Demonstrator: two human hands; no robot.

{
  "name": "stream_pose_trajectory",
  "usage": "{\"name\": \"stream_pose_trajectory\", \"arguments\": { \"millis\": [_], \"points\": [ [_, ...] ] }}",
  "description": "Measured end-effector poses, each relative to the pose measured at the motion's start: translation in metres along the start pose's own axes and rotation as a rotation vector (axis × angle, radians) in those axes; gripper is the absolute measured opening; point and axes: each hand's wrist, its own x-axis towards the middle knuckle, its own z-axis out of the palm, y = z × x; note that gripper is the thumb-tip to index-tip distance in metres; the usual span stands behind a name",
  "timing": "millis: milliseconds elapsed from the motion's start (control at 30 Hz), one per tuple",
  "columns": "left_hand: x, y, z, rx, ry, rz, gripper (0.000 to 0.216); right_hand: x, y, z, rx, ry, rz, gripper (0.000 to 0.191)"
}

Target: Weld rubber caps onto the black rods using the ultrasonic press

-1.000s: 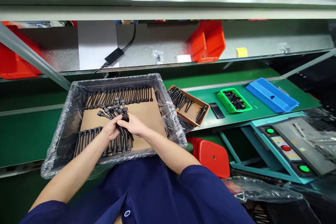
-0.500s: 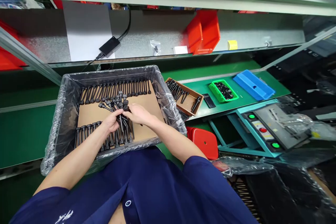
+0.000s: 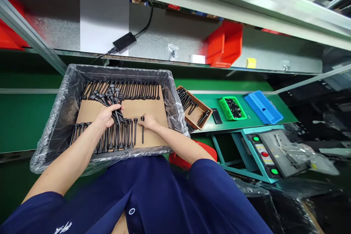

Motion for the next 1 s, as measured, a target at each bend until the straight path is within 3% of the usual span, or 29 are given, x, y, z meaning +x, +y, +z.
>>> {"name": "stream_pose_trajectory", "arguments": {
  "millis": [233, 500, 633, 700, 767, 833, 900, 1000],
  "points": [
    [-0.003, -0.001, 0.003, 0.035, -0.002, 0.0, 0.026, -0.001, -0.002, 0.012, -0.085, -0.053, -0.035, 0.014],
    [-0.001, -0.004, 0.002, 0.068, 0.007, 0.0, 0.026, -0.007, -0.001, 0.021, -0.156, 0.036, -0.063, 0.03],
    [-0.003, -0.002, 0.002, 0.067, 0.014, 0.004, 0.025, -0.014, 0.0, 0.007, -0.175, 0.051, -0.075, 0.03],
    [-0.003, -0.001, 0.002, 0.065, 0.015, 0.005, 0.024, -0.022, 0.0, -0.005, -0.236, 0.098, -0.234, 0.034],
    [-0.004, 0.001, 0.002, 0.062, 0.007, -0.007, 0.022, -0.031, 0.002, -0.01, -0.375, 0.098, -0.504, 0.03],
    [-0.005, 0.001, 0.003, 0.062, -0.004, -0.026, 0.021, -0.04, 0.006, -0.007, -0.566, -0.002, -0.794, 0.017],
    [-0.007, 0.002, 0.004, 0.071, -0.004, -0.04, 0.019, -0.045, 0.01, 0.003, -0.729, -0.157, -1.019, 0.016],
    [-0.008, 0.003, 0.005, 0.082, 0.008, -0.048, 0.016, -0.047, 0.016, 0.021, -0.834, -0.306, -1.183, 0.021]
  ]
}}
